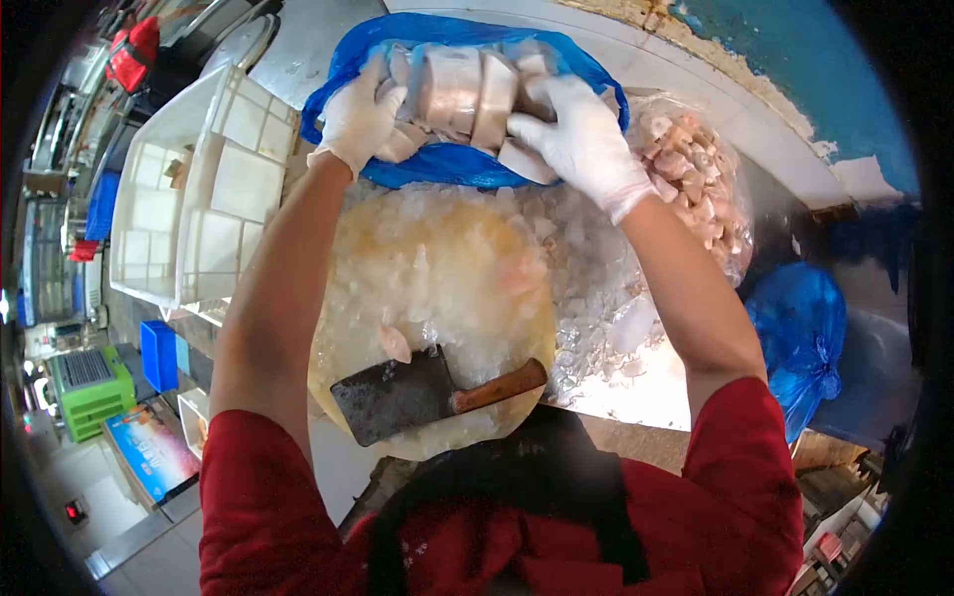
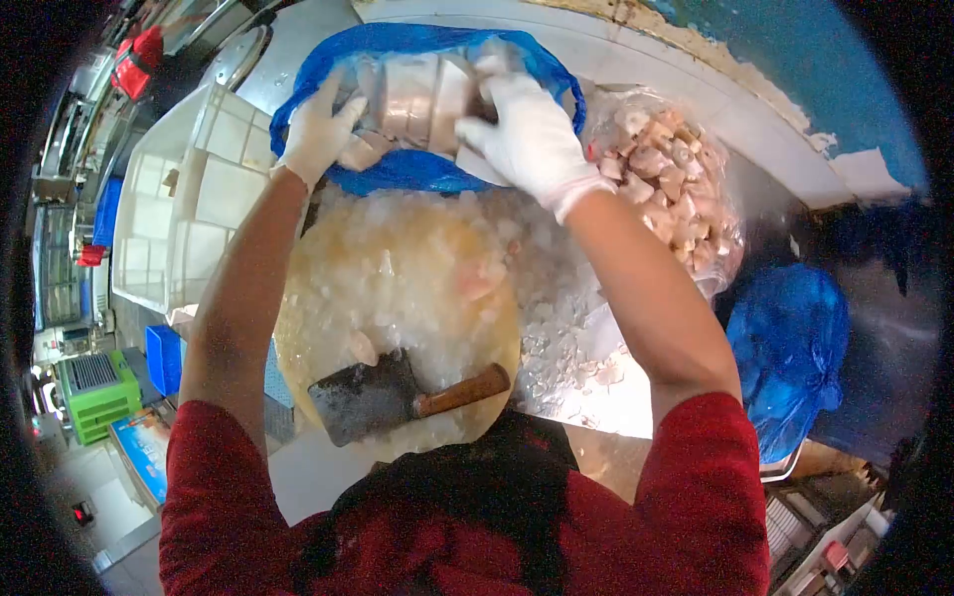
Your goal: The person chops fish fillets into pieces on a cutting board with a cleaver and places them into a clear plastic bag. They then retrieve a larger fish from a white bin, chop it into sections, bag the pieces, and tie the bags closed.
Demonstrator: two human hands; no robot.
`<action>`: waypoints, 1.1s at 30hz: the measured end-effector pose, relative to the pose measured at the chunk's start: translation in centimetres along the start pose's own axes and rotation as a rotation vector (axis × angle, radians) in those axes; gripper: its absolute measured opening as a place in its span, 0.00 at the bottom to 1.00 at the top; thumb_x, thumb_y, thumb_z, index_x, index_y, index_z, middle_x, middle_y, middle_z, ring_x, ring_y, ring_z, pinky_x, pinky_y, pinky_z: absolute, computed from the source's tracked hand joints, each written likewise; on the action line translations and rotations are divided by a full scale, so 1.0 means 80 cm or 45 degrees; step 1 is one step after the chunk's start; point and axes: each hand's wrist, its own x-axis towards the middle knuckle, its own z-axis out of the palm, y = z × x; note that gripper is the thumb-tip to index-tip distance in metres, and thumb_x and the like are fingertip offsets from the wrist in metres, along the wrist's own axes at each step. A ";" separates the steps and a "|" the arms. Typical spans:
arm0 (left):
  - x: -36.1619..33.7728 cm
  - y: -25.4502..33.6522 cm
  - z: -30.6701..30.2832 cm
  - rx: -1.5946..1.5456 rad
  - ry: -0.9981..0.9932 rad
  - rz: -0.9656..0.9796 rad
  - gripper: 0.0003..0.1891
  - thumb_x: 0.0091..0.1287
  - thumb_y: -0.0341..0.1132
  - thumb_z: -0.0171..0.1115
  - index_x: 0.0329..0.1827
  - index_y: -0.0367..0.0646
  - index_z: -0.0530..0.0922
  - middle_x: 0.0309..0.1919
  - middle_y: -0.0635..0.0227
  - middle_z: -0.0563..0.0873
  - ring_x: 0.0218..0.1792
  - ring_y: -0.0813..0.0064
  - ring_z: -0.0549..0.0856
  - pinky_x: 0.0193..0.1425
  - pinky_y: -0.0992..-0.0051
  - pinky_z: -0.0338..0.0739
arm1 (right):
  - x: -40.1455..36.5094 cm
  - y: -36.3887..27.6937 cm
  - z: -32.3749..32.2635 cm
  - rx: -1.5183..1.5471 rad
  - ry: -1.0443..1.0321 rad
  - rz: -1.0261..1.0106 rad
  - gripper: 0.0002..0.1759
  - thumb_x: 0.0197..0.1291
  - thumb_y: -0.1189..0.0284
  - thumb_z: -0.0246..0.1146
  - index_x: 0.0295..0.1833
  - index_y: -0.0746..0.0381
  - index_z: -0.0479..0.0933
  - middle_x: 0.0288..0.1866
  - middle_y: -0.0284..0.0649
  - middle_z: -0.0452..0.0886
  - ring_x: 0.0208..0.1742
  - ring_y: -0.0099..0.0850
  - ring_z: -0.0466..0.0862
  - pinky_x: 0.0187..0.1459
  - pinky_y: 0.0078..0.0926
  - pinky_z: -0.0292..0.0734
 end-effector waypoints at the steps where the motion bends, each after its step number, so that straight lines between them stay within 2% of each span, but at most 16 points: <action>1: -0.001 -0.008 -0.004 0.006 0.003 -0.011 0.36 0.68 0.52 0.64 0.76 0.43 0.68 0.57 0.49 0.86 0.59 0.49 0.84 0.64 0.60 0.76 | -0.028 -0.031 -0.020 -0.148 -0.026 0.037 0.36 0.54 0.53 0.74 0.63 0.65 0.76 0.53 0.56 0.83 0.56 0.52 0.83 0.57 0.41 0.78; 4: -0.025 -0.016 -0.027 0.277 -0.112 0.279 0.34 0.68 0.51 0.65 0.75 0.47 0.70 0.54 0.52 0.86 0.57 0.51 0.84 0.62 0.58 0.76 | -0.043 0.014 0.014 -0.590 -0.176 -0.136 0.37 0.48 0.45 0.75 0.50 0.66 0.78 0.44 0.51 0.85 0.50 0.51 0.84 0.61 0.51 0.72; 6: -0.052 0.001 -0.060 0.746 -0.522 0.213 0.32 0.68 0.51 0.64 0.74 0.49 0.71 0.50 0.51 0.86 0.54 0.52 0.85 0.59 0.57 0.77 | -0.040 0.022 0.014 -0.533 -0.204 -0.151 0.29 0.54 0.49 0.73 0.45 0.64 0.77 0.42 0.51 0.85 0.48 0.50 0.85 0.62 0.57 0.69; 8: -0.069 -0.018 -0.071 0.996 -0.461 0.304 0.29 0.67 0.52 0.65 0.67 0.47 0.78 0.45 0.53 0.87 0.49 0.53 0.86 0.54 0.55 0.77 | -0.032 0.015 0.003 -0.787 -0.353 -0.051 0.22 0.57 0.57 0.69 0.46 0.64 0.77 0.40 0.52 0.85 0.48 0.50 0.85 0.60 0.55 0.72; 12: -0.031 -0.030 -0.114 1.268 -0.344 0.654 0.16 0.67 0.49 0.65 0.29 0.47 0.87 0.34 0.59 0.87 0.40 0.55 0.87 0.45 0.55 0.77 | 0.004 0.050 -0.013 -0.777 -0.106 -0.037 0.15 0.65 0.61 0.60 0.43 0.64 0.79 0.37 0.56 0.85 0.42 0.55 0.85 0.47 0.50 0.80; 14: -0.001 -0.003 -0.155 1.198 -0.047 0.925 0.13 0.65 0.45 0.64 0.31 0.44 0.83 0.30 0.58 0.83 0.38 0.53 0.83 0.45 0.53 0.74 | 0.017 0.027 -0.069 -0.804 -0.246 -0.094 0.16 0.67 0.60 0.59 0.43 0.63 0.79 0.35 0.54 0.85 0.41 0.56 0.85 0.44 0.50 0.80; 16: 0.038 0.008 -0.184 1.183 -0.206 0.868 0.13 0.66 0.44 0.65 0.42 0.45 0.86 0.38 0.57 0.86 0.44 0.51 0.83 0.51 0.54 0.76 | 0.005 -0.013 -0.097 -0.816 -0.086 -0.241 0.14 0.67 0.62 0.61 0.48 0.61 0.81 0.42 0.51 0.85 0.44 0.53 0.85 0.46 0.48 0.79; 17: 0.030 0.034 -0.190 1.262 -0.157 0.872 0.15 0.64 0.47 0.64 0.37 0.44 0.85 0.35 0.55 0.85 0.41 0.50 0.84 0.48 0.53 0.76 | -0.009 -0.021 -0.102 -0.712 0.125 -0.436 0.14 0.67 0.64 0.62 0.51 0.60 0.81 0.44 0.50 0.85 0.45 0.51 0.85 0.47 0.46 0.80; 19: 0.003 0.058 -0.176 1.333 -0.131 0.868 0.17 0.62 0.50 0.64 0.31 0.43 0.84 0.32 0.54 0.85 0.38 0.49 0.85 0.44 0.53 0.77 | -0.056 -0.051 -0.096 -0.593 0.031 -0.556 0.14 0.67 0.67 0.62 0.54 0.60 0.81 0.46 0.50 0.85 0.47 0.50 0.84 0.49 0.43 0.79; 21: -0.023 0.051 -0.161 0.560 -0.031 1.108 0.15 0.57 0.28 0.69 0.49 0.43 0.83 0.40 0.57 0.80 0.45 0.52 0.79 0.51 0.58 0.74 | -0.096 -0.057 -0.065 -0.186 -0.195 -0.669 0.16 0.65 0.73 0.63 0.57 0.59 0.81 0.46 0.48 0.84 0.49 0.47 0.83 0.52 0.38 0.79; 23: -0.083 0.021 -0.133 0.648 0.080 1.042 0.15 0.67 0.41 0.65 0.54 0.47 0.85 0.46 0.59 0.86 0.49 0.54 0.82 0.55 0.55 0.75 | -0.142 -0.032 0.016 0.118 -0.410 -0.687 0.15 0.61 0.76 0.64 0.55 0.59 0.82 0.45 0.45 0.83 0.51 0.45 0.82 0.53 0.36 0.78; 26: -0.224 -0.043 -0.056 0.382 -0.283 0.572 0.17 0.68 0.41 0.65 0.57 0.46 0.83 0.48 0.60 0.86 0.50 0.57 0.84 0.55 0.55 0.76 | -0.172 -0.042 0.054 -0.081 -0.574 -0.473 0.17 0.58 0.74 0.65 0.55 0.60 0.82 0.48 0.45 0.82 0.52 0.43 0.82 0.54 0.37 0.78; 27: -0.258 0.025 -0.061 0.256 -0.627 -0.097 0.21 0.65 0.45 0.68 0.58 0.44 0.82 0.43 0.54 0.86 0.44 0.52 0.85 0.50 0.55 0.78 | -0.173 -0.045 0.061 -0.086 -0.563 -0.478 0.17 0.58 0.74 0.65 0.55 0.60 0.82 0.48 0.45 0.82 0.52 0.43 0.82 0.54 0.37 0.78; 28: -0.308 -0.025 -0.020 0.335 -0.442 0.127 0.22 0.62 0.45 0.70 0.55 0.43 0.82 0.36 0.51 0.86 0.37 0.48 0.85 0.44 0.56 0.79 | -0.173 -0.050 0.068 -0.100 -0.522 -0.463 0.18 0.58 0.73 0.65 0.55 0.60 0.81 0.49 0.44 0.81 0.52 0.43 0.82 0.55 0.38 0.78; 30: -0.344 0.007 0.010 0.150 -0.525 -0.256 0.30 0.60 0.47 0.71 0.63 0.40 0.78 0.45 0.48 0.85 0.48 0.50 0.84 0.53 0.57 0.79 | -0.183 -0.062 0.097 -0.128 -0.459 -0.420 0.19 0.57 0.71 0.65 0.56 0.59 0.81 0.50 0.44 0.80 0.52 0.44 0.82 0.56 0.39 0.77; 33: -0.341 -0.001 0.025 0.066 -0.352 -0.122 0.26 0.64 0.40 0.68 0.63 0.38 0.78 0.46 0.47 0.85 0.47 0.49 0.84 0.53 0.58 0.79 | -0.201 -0.097 0.122 -0.259 0.140 -0.571 0.19 0.58 0.67 0.64 0.55 0.59 0.81 0.49 0.45 0.80 0.52 0.46 0.81 0.57 0.42 0.75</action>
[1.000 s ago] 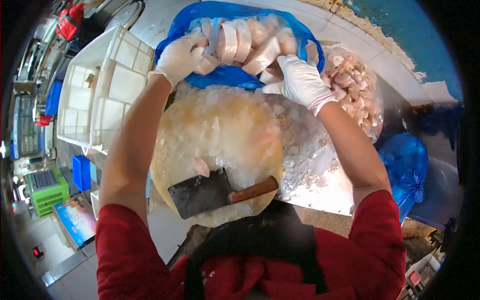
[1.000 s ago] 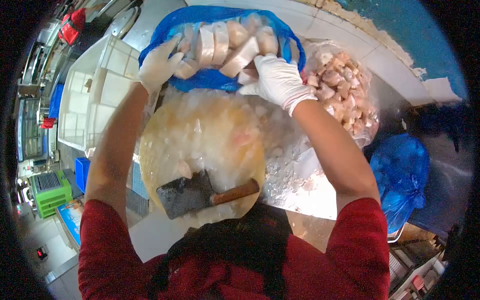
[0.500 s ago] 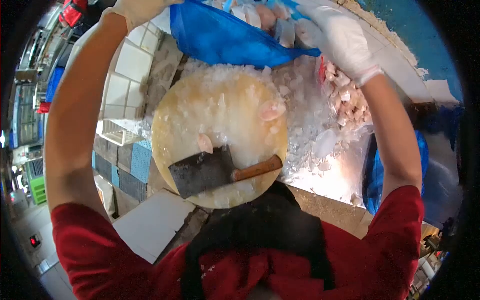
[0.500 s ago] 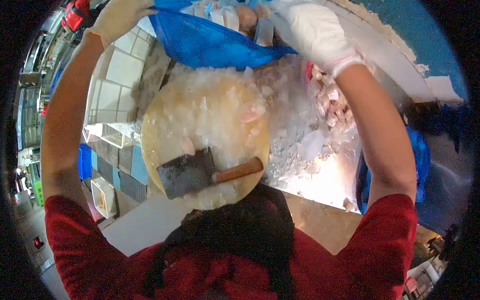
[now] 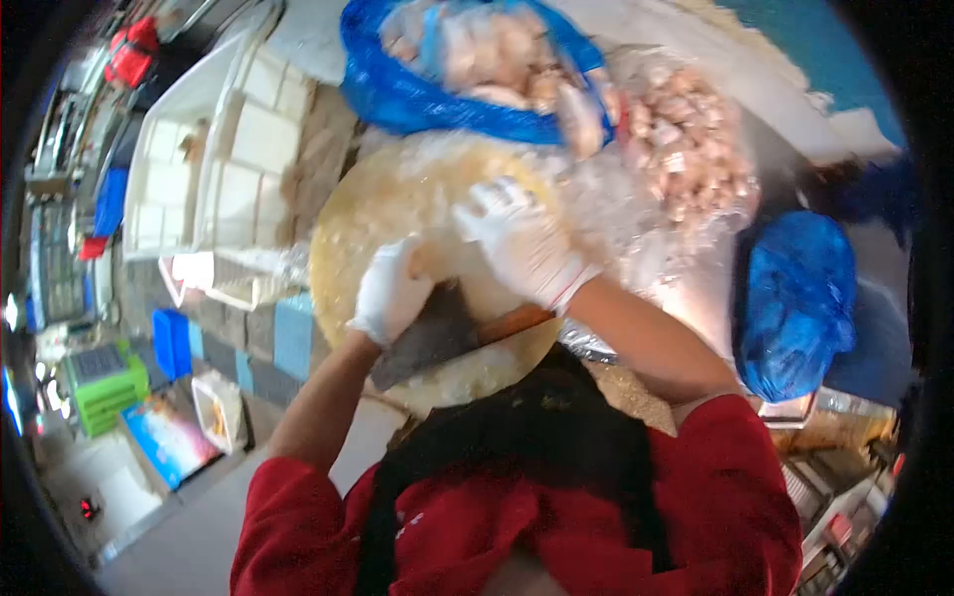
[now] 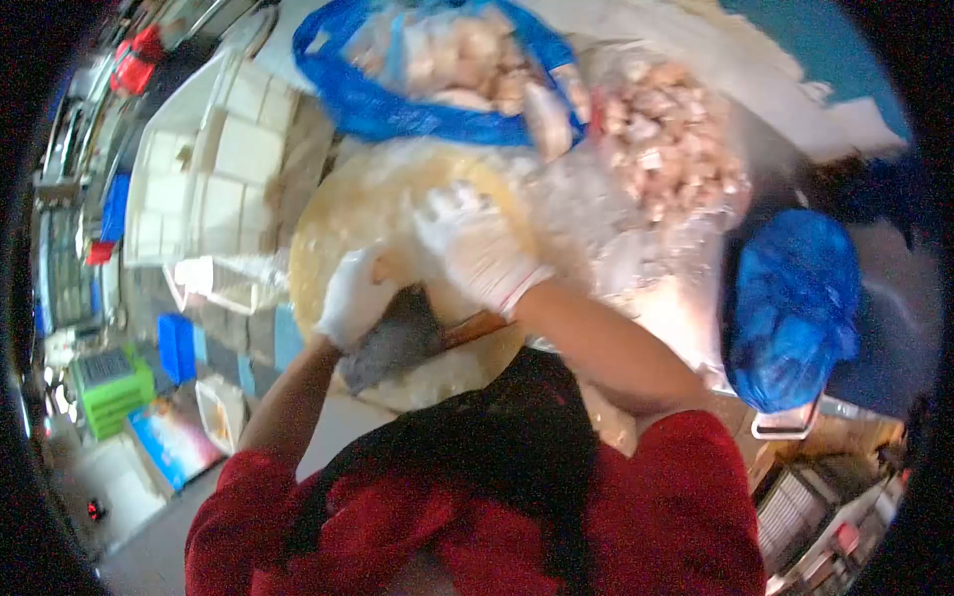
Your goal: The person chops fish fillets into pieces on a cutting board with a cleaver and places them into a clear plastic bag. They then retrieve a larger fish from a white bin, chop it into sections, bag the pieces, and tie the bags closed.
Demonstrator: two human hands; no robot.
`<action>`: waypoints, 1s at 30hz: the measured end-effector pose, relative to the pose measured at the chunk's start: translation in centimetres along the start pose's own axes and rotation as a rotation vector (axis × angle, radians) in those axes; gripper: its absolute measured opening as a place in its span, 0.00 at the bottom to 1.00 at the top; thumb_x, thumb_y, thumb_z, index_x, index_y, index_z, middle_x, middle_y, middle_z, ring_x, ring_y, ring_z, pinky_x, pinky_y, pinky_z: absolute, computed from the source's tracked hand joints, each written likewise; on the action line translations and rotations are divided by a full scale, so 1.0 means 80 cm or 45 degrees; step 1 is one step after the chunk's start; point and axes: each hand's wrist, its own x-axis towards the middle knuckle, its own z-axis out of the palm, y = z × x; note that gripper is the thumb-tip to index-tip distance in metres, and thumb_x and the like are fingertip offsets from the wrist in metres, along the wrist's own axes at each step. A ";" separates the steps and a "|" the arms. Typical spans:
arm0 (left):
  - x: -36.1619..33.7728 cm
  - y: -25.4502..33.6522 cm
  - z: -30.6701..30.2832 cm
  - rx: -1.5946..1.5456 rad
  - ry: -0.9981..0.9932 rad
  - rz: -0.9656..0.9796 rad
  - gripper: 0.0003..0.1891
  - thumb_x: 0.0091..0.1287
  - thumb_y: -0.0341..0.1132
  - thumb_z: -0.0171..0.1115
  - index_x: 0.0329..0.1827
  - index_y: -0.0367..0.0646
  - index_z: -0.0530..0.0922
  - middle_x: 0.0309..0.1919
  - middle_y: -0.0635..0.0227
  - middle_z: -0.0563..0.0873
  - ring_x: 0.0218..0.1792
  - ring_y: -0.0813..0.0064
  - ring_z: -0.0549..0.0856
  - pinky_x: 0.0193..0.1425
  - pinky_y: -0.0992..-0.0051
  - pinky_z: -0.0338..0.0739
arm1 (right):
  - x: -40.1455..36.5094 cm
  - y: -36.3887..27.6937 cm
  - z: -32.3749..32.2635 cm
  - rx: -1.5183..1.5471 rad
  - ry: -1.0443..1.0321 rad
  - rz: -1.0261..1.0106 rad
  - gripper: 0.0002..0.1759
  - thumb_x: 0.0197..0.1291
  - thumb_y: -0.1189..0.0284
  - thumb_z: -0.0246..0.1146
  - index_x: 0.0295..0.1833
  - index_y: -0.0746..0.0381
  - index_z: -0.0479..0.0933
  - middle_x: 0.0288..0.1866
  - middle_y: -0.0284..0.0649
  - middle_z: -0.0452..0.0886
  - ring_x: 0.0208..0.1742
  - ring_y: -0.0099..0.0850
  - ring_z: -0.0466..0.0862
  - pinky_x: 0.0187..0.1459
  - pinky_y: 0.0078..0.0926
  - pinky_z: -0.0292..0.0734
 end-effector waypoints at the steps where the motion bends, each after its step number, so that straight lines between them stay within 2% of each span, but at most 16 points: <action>1: 0.016 0.002 -0.006 -0.030 0.010 0.065 0.26 0.64 0.40 0.68 0.63 0.38 0.78 0.46 0.47 0.85 0.47 0.49 0.84 0.53 0.58 0.79 | -0.004 -0.015 -0.013 -0.187 0.134 -0.017 0.17 0.59 0.66 0.64 0.53 0.59 0.81 0.49 0.46 0.80 0.53 0.46 0.81 0.56 0.43 0.75; 3: 0.046 0.010 -0.025 -0.133 -0.042 -0.053 0.22 0.65 0.31 0.62 0.64 0.41 0.78 0.48 0.48 0.85 0.49 0.50 0.84 0.56 0.61 0.79 | -0.021 -0.040 -0.036 0.080 -0.236 0.207 0.17 0.62 0.64 0.63 0.53 0.60 0.81 0.47 0.46 0.82 0.51 0.47 0.81 0.54 0.45 0.75; 5: 0.073 0.056 -0.017 -0.325 -0.045 0.142 0.22 0.65 0.29 0.61 0.64 0.42 0.79 0.48 0.48 0.85 0.50 0.52 0.84 0.57 0.62 0.78 | -0.039 -0.062 -0.051 0.347 -0.573 0.166 0.17 0.62 0.62 0.64 0.52 0.61 0.80 0.41 0.46 0.82 0.47 0.47 0.82 0.50 0.44 0.77; 7: 0.098 0.122 -0.023 -0.445 -0.132 0.372 0.23 0.64 0.26 0.59 0.64 0.43 0.79 0.50 0.50 0.86 0.53 0.56 0.84 0.60 0.65 0.77 | -0.057 -0.084 -0.034 0.486 -0.520 0.066 0.11 0.58 0.68 0.64 0.44 0.60 0.78 0.39 0.47 0.82 0.45 0.44 0.85 0.46 0.43 0.80; 8: 0.113 0.133 -0.001 -0.422 0.022 0.672 0.23 0.66 0.28 0.61 0.65 0.47 0.79 0.46 0.58 0.87 0.47 0.64 0.85 0.56 0.69 0.78 | -0.056 -0.090 -0.030 0.380 -0.579 -0.040 0.16 0.60 0.66 0.64 0.52 0.61 0.79 0.37 0.46 0.82 0.43 0.44 0.84 0.45 0.42 0.79; 9: 0.128 0.160 -0.002 -0.433 -0.137 0.635 0.24 0.64 0.28 0.62 0.65 0.47 0.79 0.47 0.56 0.87 0.48 0.60 0.85 0.57 0.66 0.78 | -0.057 -0.096 -0.026 0.271 -0.641 -0.143 0.21 0.62 0.64 0.64 0.59 0.62 0.79 0.35 0.45 0.81 0.41 0.45 0.83 0.45 0.42 0.78; 11: 0.163 0.186 -0.008 -0.390 -0.143 0.549 0.24 0.63 0.28 0.62 0.65 0.47 0.79 0.46 0.55 0.86 0.46 0.58 0.85 0.54 0.65 0.78 | -0.073 -0.098 -0.001 0.186 -0.386 -0.196 0.22 0.63 0.72 0.57 0.63 0.62 0.79 0.31 0.41 0.78 0.35 0.40 0.81 0.43 0.41 0.77; 13: 0.218 0.189 -0.014 -0.133 0.262 0.801 0.25 0.62 0.27 0.61 0.65 0.46 0.79 0.45 0.54 0.85 0.43 0.60 0.84 0.52 0.67 0.78 | -0.075 -0.101 0.004 0.213 -0.384 -0.080 0.22 0.64 0.72 0.57 0.64 0.62 0.78 0.28 0.40 0.77 0.32 0.38 0.81 0.40 0.42 0.77; 15: 0.281 0.167 -0.040 -0.031 0.252 0.808 0.27 0.66 0.27 0.61 0.70 0.43 0.74 0.43 0.59 0.84 0.41 0.64 0.84 0.50 0.68 0.79 | -0.077 -0.108 0.008 0.139 -0.388 -0.054 0.23 0.64 0.72 0.57 0.64 0.63 0.78 0.27 0.39 0.77 0.30 0.36 0.81 0.37 0.41 0.77; 17: 0.289 0.165 -0.076 -0.926 -0.323 0.286 0.28 0.72 0.28 0.58 0.76 0.37 0.66 0.50 0.62 0.84 0.43 0.70 0.83 0.48 0.69 0.79 | -0.076 -0.113 0.011 0.062 -0.392 -0.020 0.23 0.64 0.72 0.57 0.65 0.63 0.77 0.25 0.38 0.77 0.27 0.35 0.81 0.34 0.40 0.77; 18: 0.282 0.168 -0.088 -1.212 -0.461 0.247 0.30 0.77 0.30 0.55 0.79 0.36 0.59 0.58 0.62 0.81 0.45 0.74 0.81 0.47 0.71 0.78 | -0.076 -0.115 0.011 0.060 -0.442 0.017 0.21 0.66 0.72 0.56 0.62 0.65 0.78 0.26 0.38 0.79 0.28 0.34 0.82 0.33 0.38 0.76; 19: 0.280 0.166 -0.091 -1.191 -0.472 0.253 0.30 0.77 0.30 0.55 0.79 0.36 0.59 0.58 0.62 0.81 0.45 0.74 0.81 0.47 0.71 0.78 | -0.074 -0.117 0.012 0.053 -0.491 0.057 0.18 0.67 0.72 0.55 0.59 0.67 0.78 0.28 0.37 0.81 0.28 0.33 0.83 0.31 0.36 0.75; 21: 0.277 0.172 -0.092 -1.558 -0.956 0.289 0.31 0.77 0.32 0.56 0.80 0.37 0.59 0.63 0.59 0.78 0.44 0.77 0.78 0.49 0.75 0.75 | -0.074 -0.116 0.021 0.013 -0.417 0.020 0.20 0.67 0.72 0.56 0.61 0.67 0.77 0.25 0.37 0.80 0.26 0.34 0.82 0.28 0.37 0.74; 22: 0.276 0.180 -0.087 -1.591 -1.057 0.296 0.31 0.76 0.33 0.56 0.80 0.36 0.58 0.63 0.56 0.78 0.49 0.76 0.80 0.54 0.76 0.75 | -0.075 -0.114 0.025 -0.028 -0.367 -0.026 0.22 0.66 0.72 0.57 0.63 0.67 0.77 0.22 0.36 0.80 0.23 0.34 0.82 0.25 0.37 0.73; 26: 0.304 0.211 -0.037 -1.744 -1.304 0.336 0.31 0.76 0.32 0.55 0.79 0.33 0.58 0.63 0.56 0.78 0.52 0.75 0.80 0.57 0.77 0.74 | -0.074 -0.114 0.037 0.130 -0.441 0.038 0.21 0.66 0.72 0.57 0.60 0.72 0.77 0.23 0.41 0.81 0.24 0.37 0.83 0.23 0.39 0.73; 30: 0.298 0.268 0.003 -1.384 -1.029 0.374 0.26 0.76 0.29 0.53 0.76 0.35 0.64 0.60 0.57 0.81 0.56 0.71 0.82 0.56 0.69 0.79 | -0.078 -0.109 0.026 0.274 -0.306 0.012 0.14 0.69 0.74 0.53 0.48 0.75 0.77 0.24 0.49 0.81 0.25 0.44 0.84 0.27 0.42 0.78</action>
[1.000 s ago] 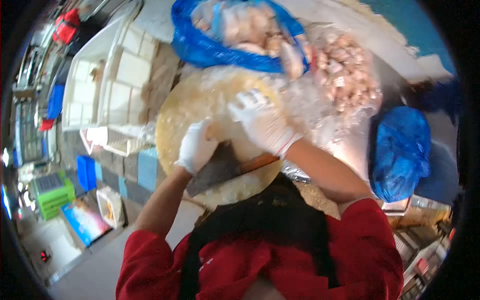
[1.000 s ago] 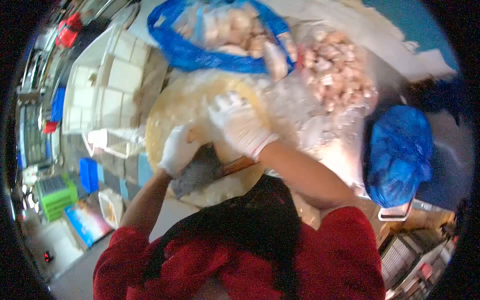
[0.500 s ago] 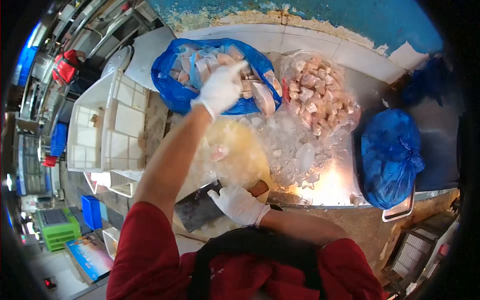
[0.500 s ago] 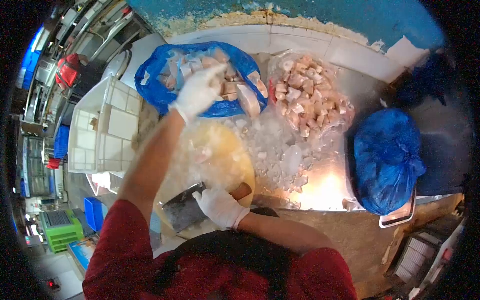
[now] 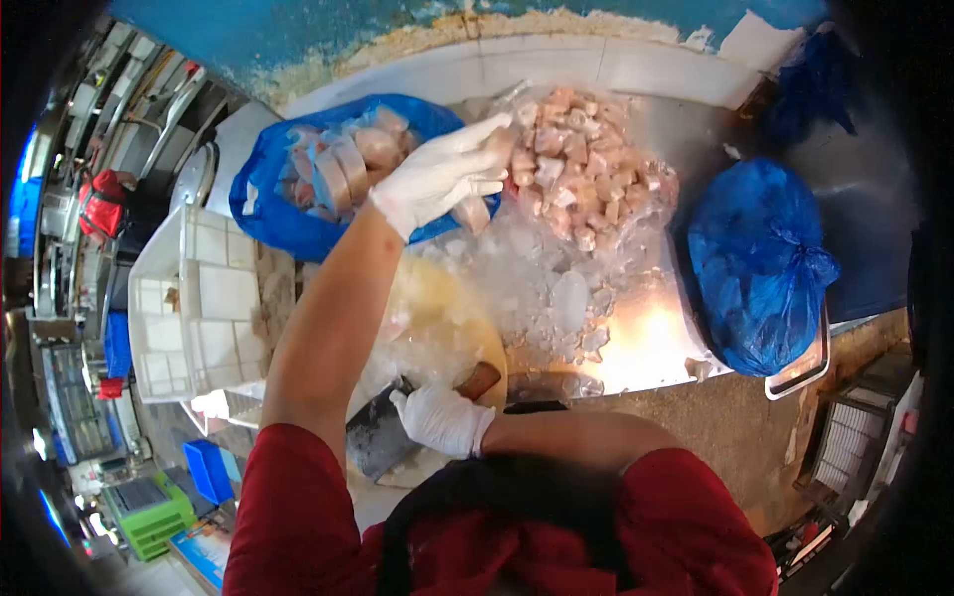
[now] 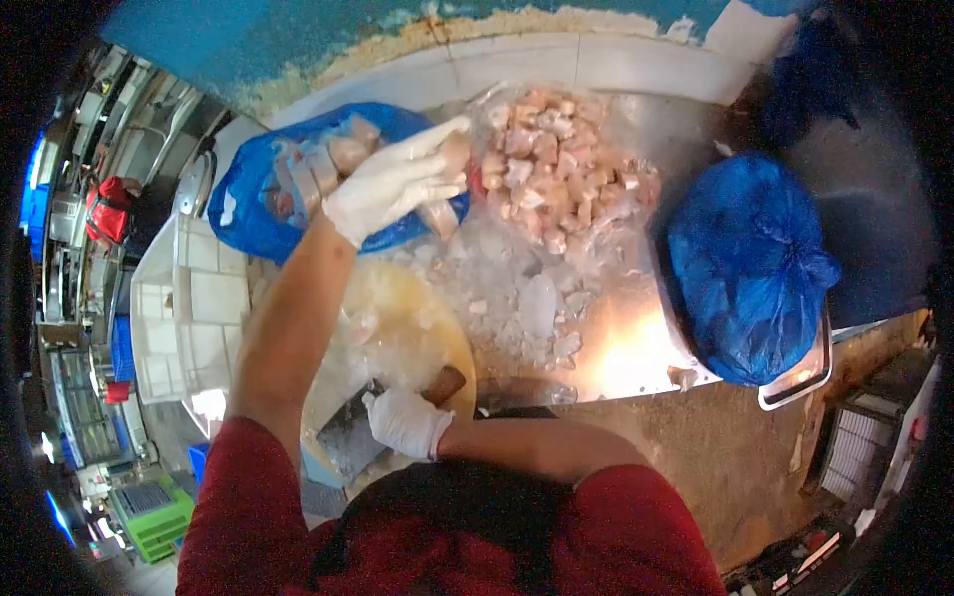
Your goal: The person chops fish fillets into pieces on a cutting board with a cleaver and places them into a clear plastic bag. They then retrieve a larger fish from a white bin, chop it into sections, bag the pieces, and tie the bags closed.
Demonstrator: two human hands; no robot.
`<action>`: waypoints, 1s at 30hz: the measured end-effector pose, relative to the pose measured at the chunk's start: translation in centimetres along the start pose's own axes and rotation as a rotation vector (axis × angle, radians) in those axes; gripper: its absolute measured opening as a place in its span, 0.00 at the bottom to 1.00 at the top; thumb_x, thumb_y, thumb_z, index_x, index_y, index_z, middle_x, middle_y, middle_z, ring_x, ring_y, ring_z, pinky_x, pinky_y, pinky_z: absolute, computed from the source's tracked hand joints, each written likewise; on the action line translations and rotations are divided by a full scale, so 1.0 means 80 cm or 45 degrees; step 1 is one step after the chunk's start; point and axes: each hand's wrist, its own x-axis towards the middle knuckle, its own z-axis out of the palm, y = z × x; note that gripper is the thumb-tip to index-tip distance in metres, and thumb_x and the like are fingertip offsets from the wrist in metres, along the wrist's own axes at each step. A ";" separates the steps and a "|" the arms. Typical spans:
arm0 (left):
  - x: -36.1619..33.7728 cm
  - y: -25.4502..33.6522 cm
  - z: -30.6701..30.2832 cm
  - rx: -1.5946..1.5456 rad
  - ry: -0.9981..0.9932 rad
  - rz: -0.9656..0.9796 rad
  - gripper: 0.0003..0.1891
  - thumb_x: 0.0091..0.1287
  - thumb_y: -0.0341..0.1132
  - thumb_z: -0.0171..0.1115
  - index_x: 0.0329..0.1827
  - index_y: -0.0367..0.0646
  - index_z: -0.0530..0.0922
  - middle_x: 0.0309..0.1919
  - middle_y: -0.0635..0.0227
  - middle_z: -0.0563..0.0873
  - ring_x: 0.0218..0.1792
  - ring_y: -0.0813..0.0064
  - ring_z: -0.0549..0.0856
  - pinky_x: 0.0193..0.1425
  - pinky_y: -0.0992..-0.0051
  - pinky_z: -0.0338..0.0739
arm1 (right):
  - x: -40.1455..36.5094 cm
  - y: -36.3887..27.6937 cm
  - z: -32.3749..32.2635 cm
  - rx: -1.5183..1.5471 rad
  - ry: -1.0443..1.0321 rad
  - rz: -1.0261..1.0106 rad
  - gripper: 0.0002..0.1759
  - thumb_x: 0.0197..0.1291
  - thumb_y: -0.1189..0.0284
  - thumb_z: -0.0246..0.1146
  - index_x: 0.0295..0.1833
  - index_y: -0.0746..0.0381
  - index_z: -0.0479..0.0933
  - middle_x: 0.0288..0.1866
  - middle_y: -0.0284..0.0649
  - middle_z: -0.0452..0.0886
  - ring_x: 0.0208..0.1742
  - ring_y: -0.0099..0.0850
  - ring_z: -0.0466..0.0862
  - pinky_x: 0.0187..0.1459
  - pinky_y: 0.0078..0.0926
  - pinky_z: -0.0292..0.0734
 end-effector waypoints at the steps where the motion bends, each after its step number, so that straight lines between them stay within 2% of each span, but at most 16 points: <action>1: -0.006 0.007 0.007 0.271 0.104 0.012 0.26 0.76 0.29 0.53 0.77 0.36 0.64 0.59 0.57 0.82 0.56 0.70 0.83 0.57 0.68 0.79 | -0.001 0.000 -0.002 0.063 0.076 0.027 0.13 0.68 0.75 0.53 0.43 0.74 0.79 0.24 0.49 0.82 0.26 0.45 0.85 0.28 0.42 0.79; 2: -0.026 0.030 0.015 0.628 0.103 -0.073 0.27 0.76 0.31 0.55 0.78 0.41 0.65 0.53 0.61 0.84 0.45 0.80 0.82 0.44 0.80 0.78 | -0.002 -0.005 -0.008 0.065 0.048 0.043 0.13 0.68 0.75 0.53 0.40 0.73 0.80 0.24 0.50 0.82 0.26 0.45 0.85 0.28 0.41 0.80; 3: -0.063 0.081 0.057 1.018 0.252 -0.153 0.26 0.75 0.31 0.56 0.76 0.43 0.69 0.46 0.60 0.88 0.50 0.77 0.85 0.52 0.79 0.79 | 0.000 -0.004 -0.015 0.046 0.029 0.055 0.13 0.68 0.76 0.53 0.37 0.72 0.80 0.25 0.50 0.82 0.26 0.46 0.85 0.29 0.41 0.80; 5: -0.106 0.069 0.028 1.259 0.294 0.386 0.23 0.74 0.29 0.55 0.72 0.38 0.72 0.50 0.55 0.88 0.55 0.68 0.86 0.61 0.74 0.77 | 0.004 0.003 -0.020 -0.012 -0.017 -0.034 0.10 0.65 0.72 0.58 0.41 0.69 0.79 0.26 0.47 0.82 0.25 0.41 0.85 0.25 0.39 0.79; 7: -0.167 0.083 0.021 1.373 0.372 0.208 0.18 0.73 0.31 0.57 0.64 0.37 0.80 0.51 0.57 0.89 0.55 0.70 0.86 0.61 0.73 0.77 | 0.003 -0.004 -0.050 0.258 -0.122 -0.021 0.12 0.64 0.69 0.59 0.38 0.69 0.79 0.27 0.49 0.83 0.26 0.44 0.86 0.27 0.42 0.81; 9: -0.214 0.062 -0.028 1.350 0.453 0.069 0.15 0.72 0.33 0.60 0.58 0.37 0.84 0.51 0.58 0.89 0.54 0.71 0.86 0.61 0.72 0.77 | -0.009 -0.011 -0.085 0.243 -0.208 0.044 0.15 0.61 0.65 0.63 0.37 0.68 0.80 0.28 0.51 0.84 0.29 0.47 0.87 0.31 0.43 0.83; 11: -0.262 0.052 -0.054 1.226 0.483 -0.098 0.15 0.70 0.35 0.63 0.55 0.37 0.85 0.52 0.58 0.89 0.54 0.70 0.86 0.61 0.72 0.77 | -0.035 -0.011 -0.134 0.284 -0.321 0.364 0.16 0.58 0.63 0.65 0.41 0.67 0.81 0.28 0.51 0.85 0.31 0.49 0.87 0.33 0.41 0.83; 13: -0.304 0.022 -0.091 1.197 0.466 -0.174 0.15 0.69 0.35 0.64 0.53 0.37 0.86 0.51 0.58 0.89 0.54 0.69 0.86 0.62 0.72 0.77 | -0.080 -0.010 -0.176 0.392 -0.142 0.588 0.17 0.55 0.62 0.69 0.42 0.66 0.83 0.29 0.49 0.86 0.31 0.44 0.88 0.35 0.37 0.83; 15: -0.331 -0.021 -0.104 1.157 0.465 -0.287 0.15 0.67 0.35 0.65 0.52 0.37 0.86 0.51 0.58 0.90 0.54 0.68 0.86 0.62 0.71 0.77 | -0.126 -0.005 -0.198 0.644 0.099 0.795 0.16 0.54 0.64 0.70 0.38 0.68 0.82 0.29 0.54 0.85 0.33 0.47 0.88 0.39 0.41 0.84; 17: -0.346 -0.072 -0.091 1.305 0.401 -0.072 0.16 0.63 0.33 0.68 0.52 0.37 0.86 0.52 0.57 0.89 0.55 0.65 0.86 0.63 0.69 0.78 | -0.140 -0.019 -0.227 0.471 0.053 1.177 0.17 0.55 0.66 0.71 0.42 0.70 0.82 0.31 0.53 0.86 0.33 0.42 0.89 0.40 0.36 0.84; 19: -0.324 -0.130 -0.050 1.286 0.651 0.170 0.19 0.60 0.32 0.70 0.55 0.37 0.83 0.52 0.55 0.88 0.56 0.60 0.85 0.62 0.65 0.78 | -0.130 -0.025 -0.235 0.391 0.144 1.297 0.18 0.58 0.67 0.70 0.44 0.72 0.82 0.32 0.54 0.87 0.33 0.38 0.89 0.39 0.33 0.82; 21: -0.296 -0.152 -0.019 1.534 0.673 0.426 0.24 0.58 0.33 0.73 0.58 0.39 0.80 0.52 0.53 0.87 0.56 0.55 0.84 0.61 0.62 0.79 | -0.129 -0.016 -0.209 0.503 0.301 1.238 0.18 0.59 0.68 0.69 0.46 0.74 0.81 0.33 0.53 0.87 0.34 0.38 0.89 0.38 0.34 0.81; 22: -0.287 -0.162 -0.014 1.526 0.689 0.443 0.24 0.58 0.33 0.73 0.58 0.39 0.80 0.52 0.53 0.87 0.56 0.55 0.84 0.61 0.62 0.79 | -0.116 -0.023 -0.204 0.443 0.363 1.260 0.18 0.60 0.68 0.68 0.46 0.74 0.81 0.32 0.54 0.87 0.34 0.39 0.89 0.38 0.35 0.81; 24: -0.272 -0.179 -0.009 1.430 0.766 0.192 0.27 0.58 0.36 0.75 0.61 0.39 0.79 0.52 0.53 0.86 0.56 0.51 0.83 0.63 0.61 0.77 | -0.114 -0.009 -0.176 0.438 0.407 1.261 0.18 0.61 0.68 0.67 0.47 0.73 0.80 0.31 0.56 0.85 0.35 0.43 0.89 0.38 0.37 0.80; 28: -0.276 -0.178 0.004 1.373 1.027 0.167 0.25 0.62 0.40 0.71 0.60 0.36 0.78 0.49 0.50 0.87 0.54 0.52 0.85 0.59 0.61 0.79 | -0.094 -0.016 -0.148 0.300 0.370 1.139 0.17 0.62 0.65 0.66 0.41 0.72 0.79 0.29 0.60 0.83 0.33 0.54 0.86 0.37 0.45 0.79; 30: -0.302 -0.155 0.024 0.106 1.029 -0.265 0.26 0.65 0.45 0.70 0.58 0.33 0.79 0.48 0.48 0.87 0.53 0.52 0.85 0.59 0.63 0.79 | -0.080 -0.020 -0.140 0.221 0.323 1.105 0.17 0.62 0.65 0.66 0.38 0.72 0.78 0.27 0.60 0.82 0.32 0.56 0.85 0.36 0.46 0.79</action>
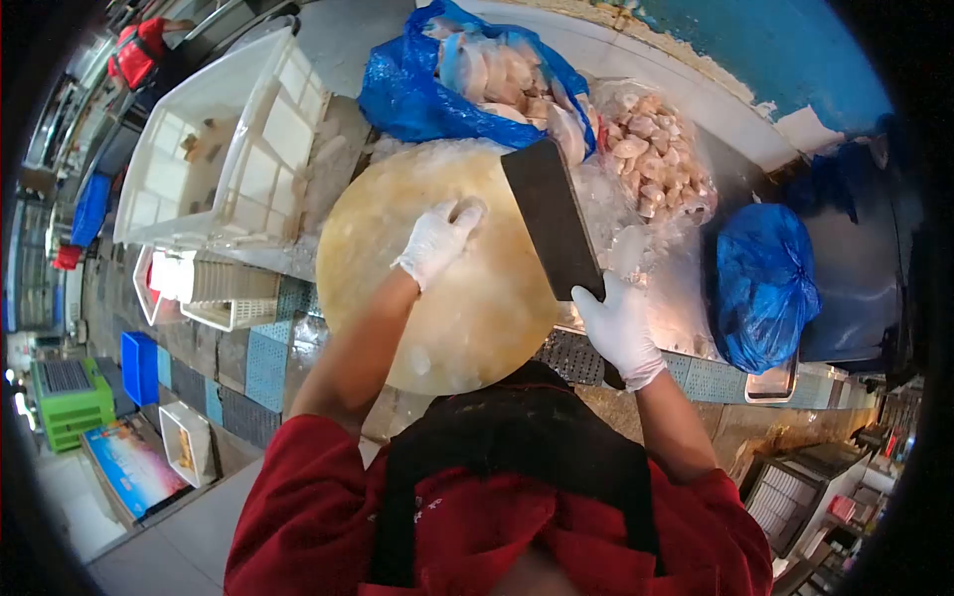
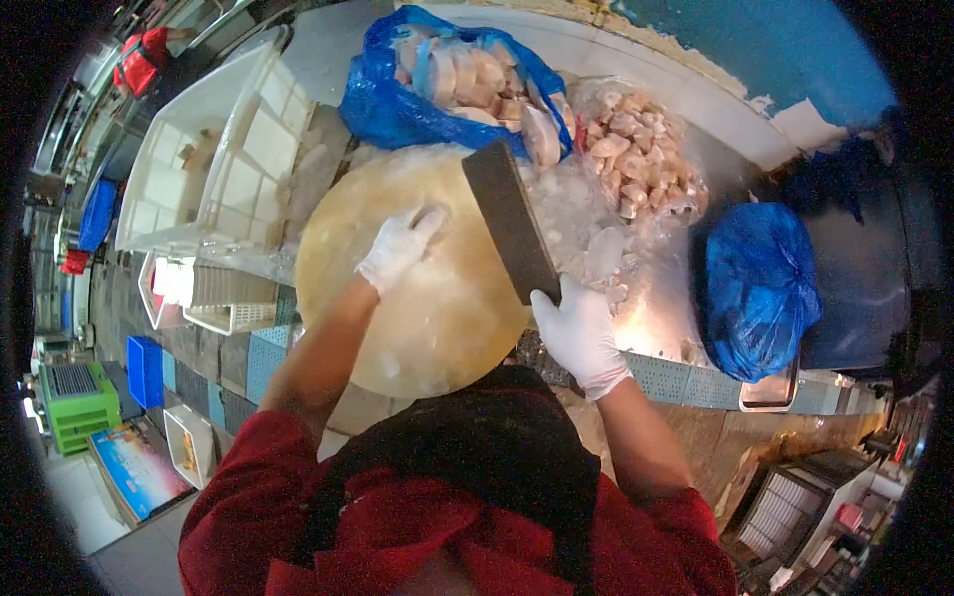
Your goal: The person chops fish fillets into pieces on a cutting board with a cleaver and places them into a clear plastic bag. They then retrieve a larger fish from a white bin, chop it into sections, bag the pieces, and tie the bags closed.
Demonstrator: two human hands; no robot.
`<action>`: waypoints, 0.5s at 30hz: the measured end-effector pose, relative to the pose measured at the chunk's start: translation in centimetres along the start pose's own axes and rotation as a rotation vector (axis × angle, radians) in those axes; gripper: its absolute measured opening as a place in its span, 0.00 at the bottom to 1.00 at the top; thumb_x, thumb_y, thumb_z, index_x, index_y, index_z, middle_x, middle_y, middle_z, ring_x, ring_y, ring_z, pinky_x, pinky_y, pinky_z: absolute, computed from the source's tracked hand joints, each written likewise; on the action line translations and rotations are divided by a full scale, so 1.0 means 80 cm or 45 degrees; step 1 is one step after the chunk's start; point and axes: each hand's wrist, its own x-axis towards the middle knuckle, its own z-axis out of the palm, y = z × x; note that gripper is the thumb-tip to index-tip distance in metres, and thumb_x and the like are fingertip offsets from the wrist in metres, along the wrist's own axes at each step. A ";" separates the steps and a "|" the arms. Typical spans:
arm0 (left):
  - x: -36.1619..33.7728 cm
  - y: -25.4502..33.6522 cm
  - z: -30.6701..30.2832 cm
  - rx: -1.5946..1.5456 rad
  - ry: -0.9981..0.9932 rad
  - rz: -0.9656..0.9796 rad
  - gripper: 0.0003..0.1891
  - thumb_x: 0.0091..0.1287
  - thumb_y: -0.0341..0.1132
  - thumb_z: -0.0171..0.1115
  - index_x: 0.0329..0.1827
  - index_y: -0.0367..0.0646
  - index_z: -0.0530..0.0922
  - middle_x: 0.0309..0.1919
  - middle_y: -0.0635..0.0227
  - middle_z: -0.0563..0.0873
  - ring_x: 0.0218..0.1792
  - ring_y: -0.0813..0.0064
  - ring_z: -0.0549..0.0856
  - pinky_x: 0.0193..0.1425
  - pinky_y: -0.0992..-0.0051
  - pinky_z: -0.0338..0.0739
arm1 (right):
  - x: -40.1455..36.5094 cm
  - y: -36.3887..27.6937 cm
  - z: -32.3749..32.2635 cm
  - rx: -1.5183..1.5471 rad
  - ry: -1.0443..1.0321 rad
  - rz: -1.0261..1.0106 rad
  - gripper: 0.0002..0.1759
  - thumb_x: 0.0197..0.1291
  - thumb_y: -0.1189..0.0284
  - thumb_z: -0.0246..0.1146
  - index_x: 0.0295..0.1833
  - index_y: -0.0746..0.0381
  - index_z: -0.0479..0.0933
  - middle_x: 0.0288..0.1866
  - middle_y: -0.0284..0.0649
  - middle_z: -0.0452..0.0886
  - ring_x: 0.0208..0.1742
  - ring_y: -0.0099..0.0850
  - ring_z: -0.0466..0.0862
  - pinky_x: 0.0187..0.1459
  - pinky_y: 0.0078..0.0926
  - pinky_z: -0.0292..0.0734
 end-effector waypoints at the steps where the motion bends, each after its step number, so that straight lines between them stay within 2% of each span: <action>1: -0.002 -0.015 -0.005 -0.003 0.011 -0.011 0.26 0.65 0.45 0.70 0.58 0.33 0.79 0.48 0.48 0.87 0.53 0.52 0.85 0.59 0.63 0.79 | -0.001 -0.005 0.008 -0.077 -0.006 -0.023 0.17 0.62 0.65 0.66 0.36 0.71 0.77 0.26 0.60 0.81 0.32 0.57 0.84 0.35 0.48 0.78; 2: -0.002 -0.038 -0.009 0.263 0.158 0.092 0.25 0.65 0.46 0.69 0.56 0.33 0.80 0.48 0.48 0.87 0.52 0.53 0.86 0.57 0.64 0.80 | 0.000 -0.014 0.014 -0.113 -0.026 -0.091 0.17 0.63 0.65 0.66 0.34 0.70 0.75 0.25 0.60 0.79 0.32 0.60 0.83 0.35 0.51 0.78; 4: -0.016 -0.054 -0.016 0.526 0.310 0.183 0.26 0.66 0.48 0.69 0.55 0.32 0.81 0.48 0.47 0.87 0.52 0.55 0.86 0.56 0.64 0.80 | 0.009 -0.020 0.037 -0.124 -0.054 -0.173 0.17 0.63 0.65 0.65 0.34 0.70 0.75 0.25 0.61 0.79 0.32 0.60 0.83 0.35 0.52 0.78; 6: -0.024 -0.059 -0.017 0.607 0.547 0.307 0.24 0.68 0.42 0.69 0.58 0.31 0.80 0.45 0.55 0.89 0.46 0.73 0.87 0.49 0.76 0.81 | 0.011 -0.033 0.050 -0.217 -0.078 -0.273 0.15 0.64 0.65 0.63 0.35 0.68 0.75 0.25 0.61 0.79 0.32 0.60 0.83 0.36 0.54 0.78; 7: -0.017 -0.074 -0.017 0.596 0.557 0.305 0.24 0.68 0.42 0.69 0.58 0.31 0.80 0.45 0.55 0.89 0.46 0.73 0.87 0.49 0.76 0.81 | 0.014 -0.033 0.054 -0.225 -0.083 -0.284 0.15 0.64 0.65 0.63 0.35 0.68 0.75 0.25 0.61 0.79 0.32 0.60 0.83 0.36 0.54 0.78; 9: -0.009 -0.098 -0.012 0.173 0.634 0.638 0.18 0.65 0.35 0.72 0.52 0.33 0.83 0.46 0.54 0.89 0.49 0.69 0.88 0.53 0.73 0.81 | 0.020 -0.032 0.065 -0.379 -0.164 -0.301 0.17 0.64 0.63 0.65 0.38 0.70 0.76 0.27 0.60 0.81 0.33 0.58 0.84 0.36 0.52 0.78; 10: -0.014 -0.101 -0.012 0.158 0.647 0.635 0.18 0.65 0.35 0.72 0.52 0.33 0.83 0.46 0.54 0.89 0.49 0.69 0.88 0.53 0.73 0.81 | 0.023 -0.035 0.062 -0.393 -0.171 -0.313 0.17 0.64 0.63 0.65 0.38 0.70 0.76 0.27 0.60 0.81 0.33 0.58 0.84 0.36 0.52 0.78; 12: -0.030 -0.103 -0.010 0.120 0.728 0.699 0.13 0.63 0.31 0.72 0.49 0.40 0.83 0.47 0.54 0.86 0.47 0.57 0.85 0.53 0.66 0.80 | 0.032 -0.048 0.049 -0.505 -0.135 -0.403 0.14 0.65 0.64 0.62 0.35 0.65 0.76 0.25 0.58 0.81 0.31 0.57 0.84 0.36 0.53 0.80; 13: -0.034 -0.105 -0.011 0.109 0.734 0.697 0.13 0.63 0.31 0.72 0.49 0.40 0.83 0.47 0.54 0.86 0.47 0.57 0.85 0.53 0.66 0.80 | 0.040 -0.062 0.040 -0.515 -0.139 -0.409 0.14 0.65 0.64 0.62 0.35 0.65 0.76 0.25 0.58 0.81 0.31 0.57 0.84 0.36 0.53 0.80; 15: -0.039 -0.106 -0.014 0.173 0.817 0.780 0.10 0.61 0.30 0.71 0.43 0.40 0.81 0.44 0.56 0.84 0.45 0.58 0.83 0.52 0.66 0.79 | 0.064 -0.104 0.016 -0.511 0.040 -0.628 0.14 0.65 0.63 0.63 0.35 0.64 0.77 0.24 0.57 0.81 0.30 0.56 0.84 0.33 0.51 0.80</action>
